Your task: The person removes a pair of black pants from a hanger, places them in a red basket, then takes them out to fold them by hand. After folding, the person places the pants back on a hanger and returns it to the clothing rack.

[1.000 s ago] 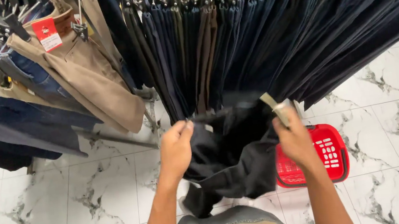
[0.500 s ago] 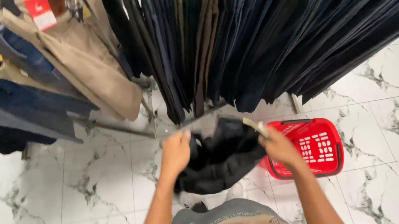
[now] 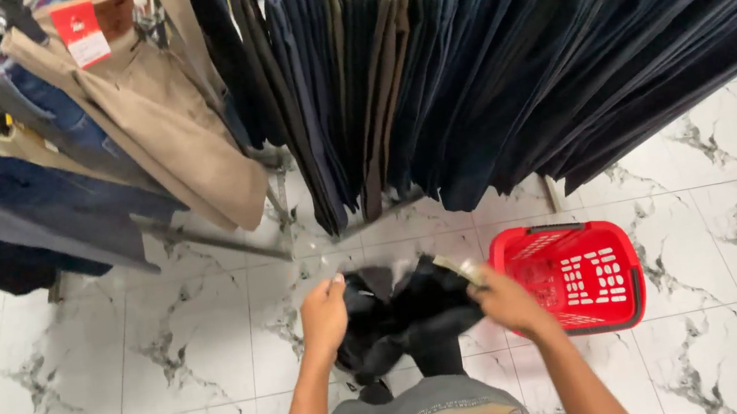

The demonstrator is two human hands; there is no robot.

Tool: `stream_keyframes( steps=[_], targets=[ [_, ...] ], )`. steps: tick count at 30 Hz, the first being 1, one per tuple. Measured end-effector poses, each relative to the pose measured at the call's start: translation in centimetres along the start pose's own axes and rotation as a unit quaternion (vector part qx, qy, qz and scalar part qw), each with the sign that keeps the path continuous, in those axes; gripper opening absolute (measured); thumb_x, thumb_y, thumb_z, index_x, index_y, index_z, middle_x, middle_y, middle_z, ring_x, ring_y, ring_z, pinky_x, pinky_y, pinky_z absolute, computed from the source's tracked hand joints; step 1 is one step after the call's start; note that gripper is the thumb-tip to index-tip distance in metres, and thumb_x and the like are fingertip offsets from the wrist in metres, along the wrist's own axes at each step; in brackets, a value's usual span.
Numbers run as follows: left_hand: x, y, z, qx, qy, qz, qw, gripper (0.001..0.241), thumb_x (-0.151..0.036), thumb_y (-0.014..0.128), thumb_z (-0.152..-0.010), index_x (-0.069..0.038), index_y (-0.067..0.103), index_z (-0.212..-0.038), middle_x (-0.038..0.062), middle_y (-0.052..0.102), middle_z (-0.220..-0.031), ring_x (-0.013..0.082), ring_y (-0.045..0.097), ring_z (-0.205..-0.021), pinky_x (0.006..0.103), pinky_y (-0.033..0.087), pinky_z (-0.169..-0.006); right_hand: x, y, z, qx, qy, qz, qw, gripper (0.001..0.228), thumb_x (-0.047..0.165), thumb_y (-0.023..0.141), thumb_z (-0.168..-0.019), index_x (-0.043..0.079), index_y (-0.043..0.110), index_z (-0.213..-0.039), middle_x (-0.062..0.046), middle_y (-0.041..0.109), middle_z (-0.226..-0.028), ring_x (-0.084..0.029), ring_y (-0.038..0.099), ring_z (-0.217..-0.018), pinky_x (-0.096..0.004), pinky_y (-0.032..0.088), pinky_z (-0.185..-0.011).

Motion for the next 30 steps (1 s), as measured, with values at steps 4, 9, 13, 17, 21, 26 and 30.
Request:
stream_keyframes(
  steps=[4,9,13,17,21,26,30],
  targets=[
    [-9.3,-4.3,2.2,-0.067,0.125,0.081,0.987,0.041,-0.031,0.053,-0.106,0.005,0.073,-0.105,0.025,0.071,-0.103,0.0381,0.064,-0.111,0.0510,0.048,-0.100,8.0,-8.2,5.0,-0.161,-0.038,-0.120,0.979,0.034,0.022,0.062,-0.097,0.011,0.066,-0.129,-0.021,0.071,-0.115,-0.038,0.066,-0.115,-0.050,0.045,-0.098],
    [-13.3,-6.9,5.6,-0.243,0.301,0.047,0.921,0.026,-0.017,0.066,-0.101,0.002,0.065,-0.083,0.013,0.062,-0.094,0.0304,0.065,-0.097,0.0379,0.050,-0.089,8.6,-6.7,5.5,-0.392,-0.303,-0.063,0.866,0.048,-0.007,0.060,-0.085,-0.004,0.059,-0.133,-0.032,0.062,-0.124,-0.049,0.054,-0.129,-0.052,0.038,-0.115],
    [-4.4,-2.6,0.4,-0.097,0.072,0.102,0.987,0.031,-0.025,0.060,-0.103,0.002,0.073,-0.109,0.022,0.071,-0.110,0.0338,0.068,-0.106,0.0458,0.053,-0.089,0.3,0.8,-1.0,-0.069,-0.025,-0.013,0.997,0.037,0.029,0.067,-0.095,0.027,0.064,-0.132,-0.021,0.074,-0.118,-0.043,0.064,-0.121,-0.054,0.049,-0.106],
    [-3.7,-0.3,2.1,0.012,0.040,0.021,0.999,0.009,-0.011,0.062,-0.092,-0.016,0.055,-0.094,0.010,0.065,-0.085,0.0224,0.061,-0.074,0.0354,0.047,-0.068,2.6,-3.3,1.4,-0.082,0.057,-0.061,0.993,0.030,0.035,0.065,-0.096,0.033,0.068,-0.125,-0.017,0.075,-0.115,-0.037,0.067,-0.120,-0.049,0.049,-0.100],
    [-3.8,1.9,2.8,0.166,-0.016,0.237,0.957,0.094,0.018,0.054,-0.066,-0.023,0.056,-0.150,0.022,0.053,-0.131,0.0305,0.062,-0.104,0.0390,0.057,-0.088,9.0,-7.9,4.9,-0.101,-0.079,-0.108,0.986,0.030,0.014,0.066,-0.096,0.022,0.071,-0.124,-0.014,0.077,-0.101,-0.020,0.068,-0.101,-0.043,0.051,-0.096],
    [-4.9,4.0,4.2,0.259,0.012,0.439,0.860,0.111,0.021,0.047,-0.055,-0.017,0.044,-0.158,0.022,0.042,-0.155,0.0356,0.060,-0.123,0.0382,0.055,-0.093,14.2,-10.6,8.0,-0.066,-0.160,-0.108,0.979,0.035,0.010,0.064,-0.096,0.016,0.069,-0.130,-0.014,0.078,-0.103,-0.018,0.064,-0.099,-0.045,0.051,-0.099],
    [-6.4,3.3,4.0,0.297,0.082,0.445,0.841,0.109,0.024,0.046,-0.049,-0.003,0.046,-0.155,0.023,0.057,-0.141,0.0333,0.067,-0.110,0.0359,0.061,-0.079,17.0,-12.1,9.1,-0.042,-0.183,-0.034,0.982,0.036,0.008,0.063,-0.095,0.015,0.068,-0.130,-0.022,0.078,-0.097,-0.035,0.073,-0.093,-0.052,0.051,-0.093]
  ],
)
Point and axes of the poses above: each hand's wrist, its own z-axis away from the middle knuckle, its own y-axis out of the palm, x = y × z, the point moved 8 cm from there along -z, towards the middle knuckle
